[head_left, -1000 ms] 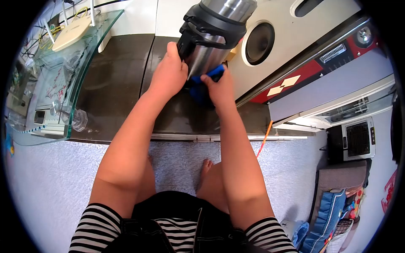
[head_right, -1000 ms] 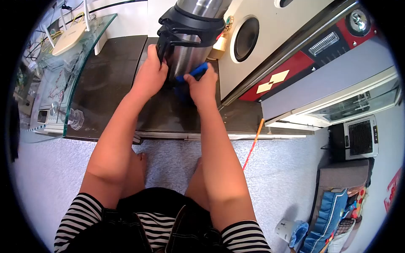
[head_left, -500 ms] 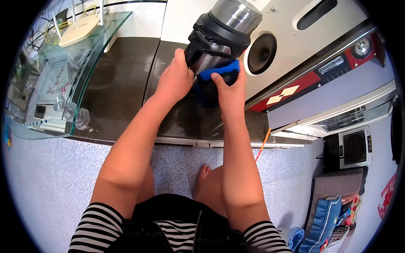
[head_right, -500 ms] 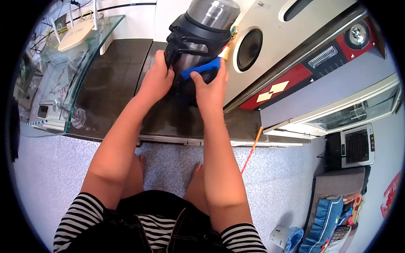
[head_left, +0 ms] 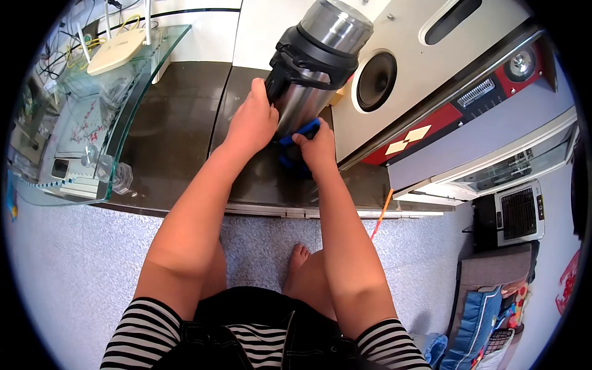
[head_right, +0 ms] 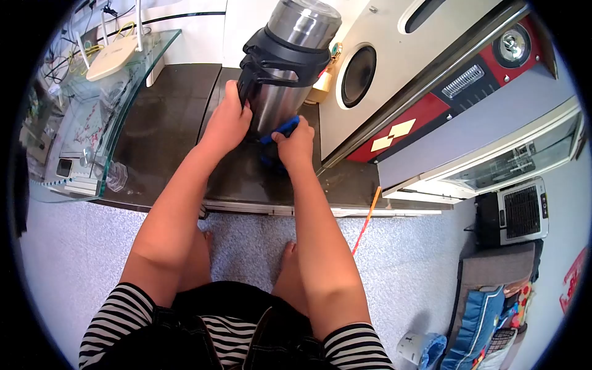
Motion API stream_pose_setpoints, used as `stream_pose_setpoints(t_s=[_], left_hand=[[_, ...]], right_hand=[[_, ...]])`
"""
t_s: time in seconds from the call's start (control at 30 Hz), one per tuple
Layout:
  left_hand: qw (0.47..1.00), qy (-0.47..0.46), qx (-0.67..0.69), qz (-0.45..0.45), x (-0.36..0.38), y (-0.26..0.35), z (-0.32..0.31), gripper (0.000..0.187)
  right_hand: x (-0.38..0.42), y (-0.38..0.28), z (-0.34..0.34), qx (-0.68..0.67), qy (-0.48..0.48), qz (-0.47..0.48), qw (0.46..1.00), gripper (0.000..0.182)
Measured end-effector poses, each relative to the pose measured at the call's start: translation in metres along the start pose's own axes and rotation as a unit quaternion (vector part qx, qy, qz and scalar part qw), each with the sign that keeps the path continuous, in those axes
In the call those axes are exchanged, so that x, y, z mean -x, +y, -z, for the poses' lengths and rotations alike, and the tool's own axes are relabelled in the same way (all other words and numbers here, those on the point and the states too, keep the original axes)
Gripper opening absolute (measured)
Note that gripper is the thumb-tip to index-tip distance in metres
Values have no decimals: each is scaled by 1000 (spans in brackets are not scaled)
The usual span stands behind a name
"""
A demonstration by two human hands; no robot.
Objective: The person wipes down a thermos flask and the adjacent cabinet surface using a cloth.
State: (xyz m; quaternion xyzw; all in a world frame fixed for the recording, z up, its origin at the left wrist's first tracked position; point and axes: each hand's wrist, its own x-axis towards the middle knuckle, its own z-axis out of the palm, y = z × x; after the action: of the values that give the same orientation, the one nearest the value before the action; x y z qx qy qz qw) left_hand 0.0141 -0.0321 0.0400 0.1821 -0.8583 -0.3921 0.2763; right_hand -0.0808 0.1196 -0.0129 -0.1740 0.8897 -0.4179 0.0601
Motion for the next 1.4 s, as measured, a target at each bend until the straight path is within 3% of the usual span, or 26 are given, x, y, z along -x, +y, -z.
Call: stream_pose_setpoints(t_s=[0.1, 0.17, 0.3, 0.47, 0.53, 0.67, 0.7, 0.73, 0.83, 0.87, 0.9, 0.97, 1.0, 1.1, 1.17, 1.23, 1.4], left_hand=[[1000, -10, -1, 16, 1, 3, 1, 33], [1000, -3, 1, 8, 0, 2, 1, 33], [1000, -16, -4, 16, 0, 2, 3, 34], [1000, -11, -6, 7, -1, 2, 3, 33], [1000, -26, -5, 14, 0, 7, 6, 33], [1000, -16, -15, -17, 3, 2, 9, 38], [999, 12, -18, -35, 6, 3, 10, 42], [999, 21, -4, -29, 9, 6, 11, 57], [991, 83, -29, -104, 12, 15, 11, 73], [987, 85, -32, -134, 10, 12, 8, 81], [985, 77, -45, -148, 8, 10, 5, 81], [983, 84, -55, -153, 8, 10, 1, 78], [994, 56, -24, -96, 10, 18, 4, 72], [982, 90, -58, -157, 3, 2, -2, 66], [989, 74, -26, -122, -2, -3, -2, 62], [992, 53, 32, -109, -3, -1, 0, 62], [990, 60, -2, -130, 0, 6, 3, 63]], right_hand=[[12, -27, 12, -28, 69, 48, 996, 84], [23, -48, 20, -76, 188, 144, 969, 83], [27, -64, 27, -78, 207, 194, 956, 82], [3, -19, 10, -81, 134, 110, 981, 73], [1, -11, 11, -25, 31, 57, 998, 85], [5, -17, 19, -18, 39, 28, 999, 86], [5, -21, 21, -58, 125, 73, 988, 82], [8, -28, 23, -96, 210, 114, 966, 78], [25, -59, 50, -129, 266, 172, 940, 82], [27, -60, 51, -125, 291, 226, 921, 74], [29, -62, 52, -139, 302, 219, 917, 74], [37, -69, 49, -78, 265, 309, 910, 68], [42, -73, 45, -86, 230, 328, 912, 68], [53, -74, 30, -19, 187, 412, 892, 68], [54, -75, 27, -36, 205, 399, 893, 65], [44, -72, 31, -38, 275, 413, 868, 47], [34, -67, 35, -52, 302, 415, 857, 47]])
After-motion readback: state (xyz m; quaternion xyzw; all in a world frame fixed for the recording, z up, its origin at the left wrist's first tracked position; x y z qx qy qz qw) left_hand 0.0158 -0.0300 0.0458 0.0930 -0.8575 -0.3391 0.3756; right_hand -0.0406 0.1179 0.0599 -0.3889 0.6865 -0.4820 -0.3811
